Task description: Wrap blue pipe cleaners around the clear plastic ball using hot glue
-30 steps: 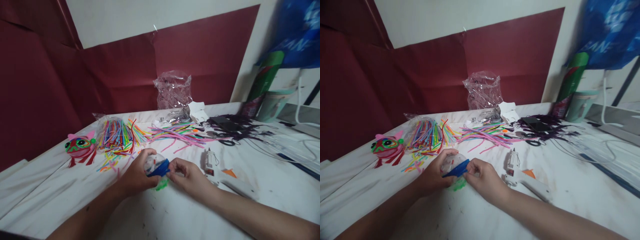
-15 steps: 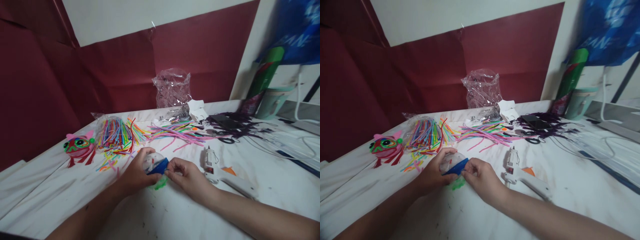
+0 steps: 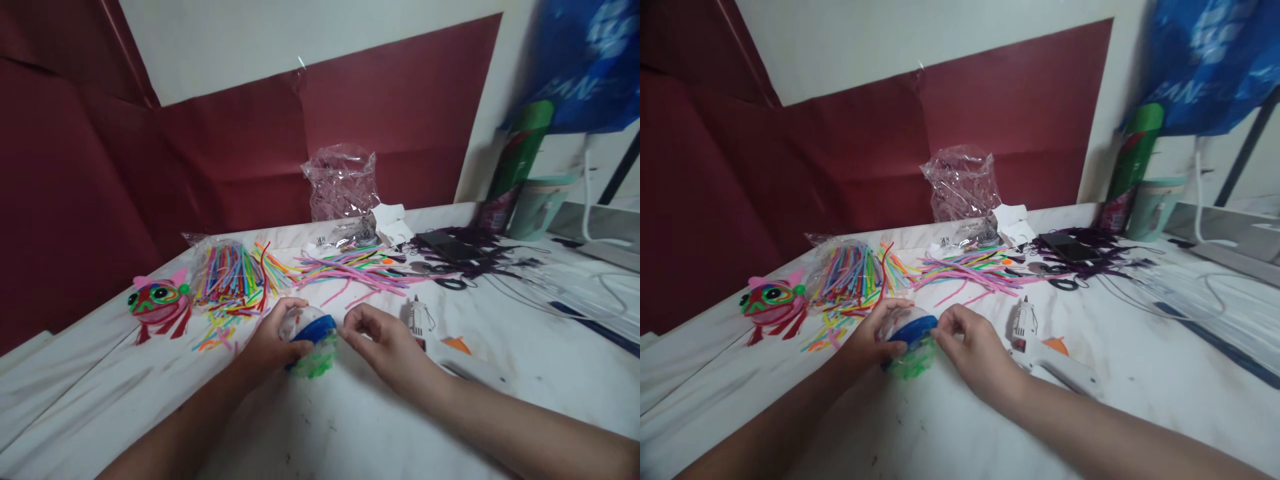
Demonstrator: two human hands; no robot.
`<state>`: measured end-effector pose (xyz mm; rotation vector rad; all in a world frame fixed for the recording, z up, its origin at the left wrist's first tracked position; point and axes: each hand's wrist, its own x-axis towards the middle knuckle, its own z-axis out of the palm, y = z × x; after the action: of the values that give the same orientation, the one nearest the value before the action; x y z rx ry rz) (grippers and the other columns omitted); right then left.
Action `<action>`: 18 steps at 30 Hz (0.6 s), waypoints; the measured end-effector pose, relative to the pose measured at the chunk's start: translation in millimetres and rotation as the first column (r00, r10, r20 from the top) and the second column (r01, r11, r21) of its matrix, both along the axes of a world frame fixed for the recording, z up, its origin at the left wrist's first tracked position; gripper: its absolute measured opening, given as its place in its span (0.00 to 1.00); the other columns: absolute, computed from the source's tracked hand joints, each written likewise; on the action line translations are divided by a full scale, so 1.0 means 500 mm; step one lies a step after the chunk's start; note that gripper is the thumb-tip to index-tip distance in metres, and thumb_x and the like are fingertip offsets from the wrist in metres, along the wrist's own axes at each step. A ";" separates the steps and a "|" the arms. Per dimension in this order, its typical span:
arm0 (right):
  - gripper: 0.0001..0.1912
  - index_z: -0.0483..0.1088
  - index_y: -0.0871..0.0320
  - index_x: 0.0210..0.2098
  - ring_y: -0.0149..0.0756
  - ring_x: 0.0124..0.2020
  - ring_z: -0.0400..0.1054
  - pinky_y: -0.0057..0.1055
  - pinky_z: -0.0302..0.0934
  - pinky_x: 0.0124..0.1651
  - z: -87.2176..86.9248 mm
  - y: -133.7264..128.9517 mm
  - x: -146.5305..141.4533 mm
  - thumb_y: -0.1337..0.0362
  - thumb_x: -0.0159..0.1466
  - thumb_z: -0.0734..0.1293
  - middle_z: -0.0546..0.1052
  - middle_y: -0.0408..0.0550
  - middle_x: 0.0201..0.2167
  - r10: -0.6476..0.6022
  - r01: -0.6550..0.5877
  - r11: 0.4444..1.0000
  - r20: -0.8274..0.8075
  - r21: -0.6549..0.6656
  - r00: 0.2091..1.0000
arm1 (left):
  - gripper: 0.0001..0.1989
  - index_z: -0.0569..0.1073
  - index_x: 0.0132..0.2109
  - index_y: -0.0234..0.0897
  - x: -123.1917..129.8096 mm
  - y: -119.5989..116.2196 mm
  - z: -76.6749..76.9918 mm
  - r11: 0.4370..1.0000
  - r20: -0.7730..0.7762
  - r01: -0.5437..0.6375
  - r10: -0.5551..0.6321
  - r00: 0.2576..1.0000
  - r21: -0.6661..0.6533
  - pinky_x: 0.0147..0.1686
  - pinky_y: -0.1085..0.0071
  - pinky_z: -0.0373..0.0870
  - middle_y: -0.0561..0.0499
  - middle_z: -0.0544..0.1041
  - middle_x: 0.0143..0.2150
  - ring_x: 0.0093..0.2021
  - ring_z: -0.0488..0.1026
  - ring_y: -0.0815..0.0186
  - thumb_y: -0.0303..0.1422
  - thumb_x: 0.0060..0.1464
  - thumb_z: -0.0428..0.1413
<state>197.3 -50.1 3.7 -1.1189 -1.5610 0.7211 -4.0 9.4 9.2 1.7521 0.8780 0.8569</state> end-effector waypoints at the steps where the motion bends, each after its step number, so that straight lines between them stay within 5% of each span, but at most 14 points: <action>1: 0.08 0.62 0.56 0.25 0.33 0.28 0.62 0.29 0.57 0.31 0.008 0.000 0.009 0.60 0.59 0.62 0.68 0.43 0.24 -0.011 0.011 0.999 -0.001 0.031 1.000 | 0.31 0.64 0.49 0.39 -0.002 0.008 -0.006 0.997 0.078 0.034 -0.029 0.997 -0.065 0.42 0.65 0.64 0.46 0.72 0.46 0.46 0.69 0.55 0.37 0.37 0.65; 7: 0.10 0.62 0.55 0.25 0.33 0.25 0.60 0.29 0.56 0.28 0.042 -0.002 0.048 0.58 0.59 0.62 0.66 0.42 0.22 -0.041 0.038 0.997 0.052 0.063 0.998 | 0.26 0.67 0.44 0.38 0.003 0.039 -0.034 0.948 0.425 0.217 -0.102 0.899 -0.231 0.38 0.65 0.67 0.46 0.74 0.44 0.43 0.72 0.55 0.32 0.35 0.64; 18: 0.10 0.60 0.55 0.24 0.32 0.24 0.59 0.28 0.55 0.27 0.023 0.008 0.050 0.59 0.60 0.60 0.64 0.41 0.21 -0.036 0.025 0.996 0.122 0.087 0.992 | 0.22 0.68 0.46 0.37 0.013 0.018 -0.017 0.941 0.541 0.122 0.073 0.838 -0.316 0.32 0.68 0.69 0.47 0.76 0.37 0.34 0.74 0.59 0.30 0.40 0.60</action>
<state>222.3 -46.2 15.1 -1.1396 -1.6592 0.5682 2.7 18.4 0.6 1.1207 0.5694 1.0487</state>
